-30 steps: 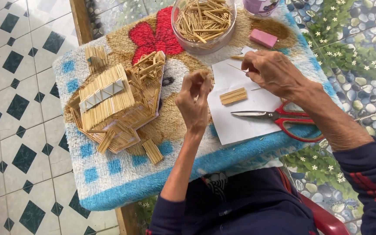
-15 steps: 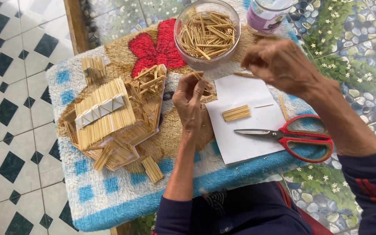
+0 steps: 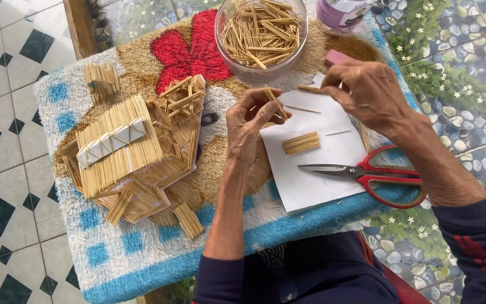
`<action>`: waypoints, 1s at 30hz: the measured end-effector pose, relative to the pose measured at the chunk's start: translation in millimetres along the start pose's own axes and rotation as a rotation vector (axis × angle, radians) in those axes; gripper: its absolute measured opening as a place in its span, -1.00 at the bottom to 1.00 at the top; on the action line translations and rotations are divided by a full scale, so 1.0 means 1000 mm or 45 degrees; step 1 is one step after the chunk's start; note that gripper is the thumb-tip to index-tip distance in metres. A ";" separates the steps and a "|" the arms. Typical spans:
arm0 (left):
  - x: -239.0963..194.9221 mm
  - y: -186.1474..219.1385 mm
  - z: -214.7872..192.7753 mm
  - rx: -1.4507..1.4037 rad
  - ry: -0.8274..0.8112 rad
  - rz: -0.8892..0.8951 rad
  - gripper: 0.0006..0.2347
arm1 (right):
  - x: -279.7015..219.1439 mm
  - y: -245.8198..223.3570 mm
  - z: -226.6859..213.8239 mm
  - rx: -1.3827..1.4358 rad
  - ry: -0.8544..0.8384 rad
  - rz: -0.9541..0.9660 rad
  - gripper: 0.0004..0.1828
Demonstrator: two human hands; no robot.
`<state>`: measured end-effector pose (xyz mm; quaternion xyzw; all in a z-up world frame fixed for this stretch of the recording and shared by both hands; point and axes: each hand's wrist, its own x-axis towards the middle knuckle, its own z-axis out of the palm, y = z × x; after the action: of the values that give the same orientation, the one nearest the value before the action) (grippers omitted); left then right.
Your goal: The person assembles a small structure using wooden sticks and glue. They pick up sticks, apply glue, and use scissors to trim excess length, then place the pieces onto a partially built model on the table.
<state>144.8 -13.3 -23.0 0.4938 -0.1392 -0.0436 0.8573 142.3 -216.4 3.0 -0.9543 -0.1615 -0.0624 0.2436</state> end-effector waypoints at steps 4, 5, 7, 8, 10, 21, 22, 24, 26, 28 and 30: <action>0.000 0.012 -0.002 -0.004 -0.092 -0.106 -0.84 | 0.013 -0.046 -0.011 0.107 0.167 -0.137 -0.98; 0.000 0.010 -0.003 -0.037 -0.111 -0.133 -0.83 | 0.012 -0.051 -0.010 0.194 0.163 -0.100 -0.99; 0.000 0.007 -0.004 -0.073 -0.130 -0.159 -0.83 | 0.013 -0.064 -0.009 0.279 0.157 -0.061 -0.99; 0.000 0.007 -0.005 -0.061 -0.176 -0.146 -0.83 | 0.014 -0.072 -0.010 0.359 0.177 -0.065 -0.95; -0.001 0.006 -0.006 -0.053 -0.220 -0.134 -0.83 | 0.015 -0.083 -0.010 0.438 0.195 -0.067 -0.91; -0.002 0.006 -0.005 0.098 -0.201 -0.089 -0.78 | 0.021 -0.091 0.001 0.674 0.267 0.081 -0.92; -0.003 0.007 -0.004 0.097 -0.198 -0.088 -0.78 | 0.021 -0.091 0.002 0.674 0.263 0.079 -0.92; -0.003 0.009 -0.003 0.073 -0.160 -0.061 -0.80 | 0.022 -0.090 0.004 0.812 0.261 0.152 -0.94; -0.002 0.009 -0.002 0.043 -0.144 -0.019 -0.81 | 0.022 -0.088 0.004 0.862 0.261 0.151 -0.96; -0.001 0.005 -0.002 0.015 -0.126 0.024 -0.82 | 0.022 -0.084 0.009 0.915 0.260 0.149 -0.96; -0.001 -0.002 -0.001 0.098 0.110 0.023 -0.83 | 0.023 -0.078 0.019 0.969 0.376 0.072 -0.87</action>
<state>144.1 -13.7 -25.7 0.5264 -0.1083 -0.0091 0.8433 138.6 -136.2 25.1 -0.7808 -0.1101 -0.1279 0.6015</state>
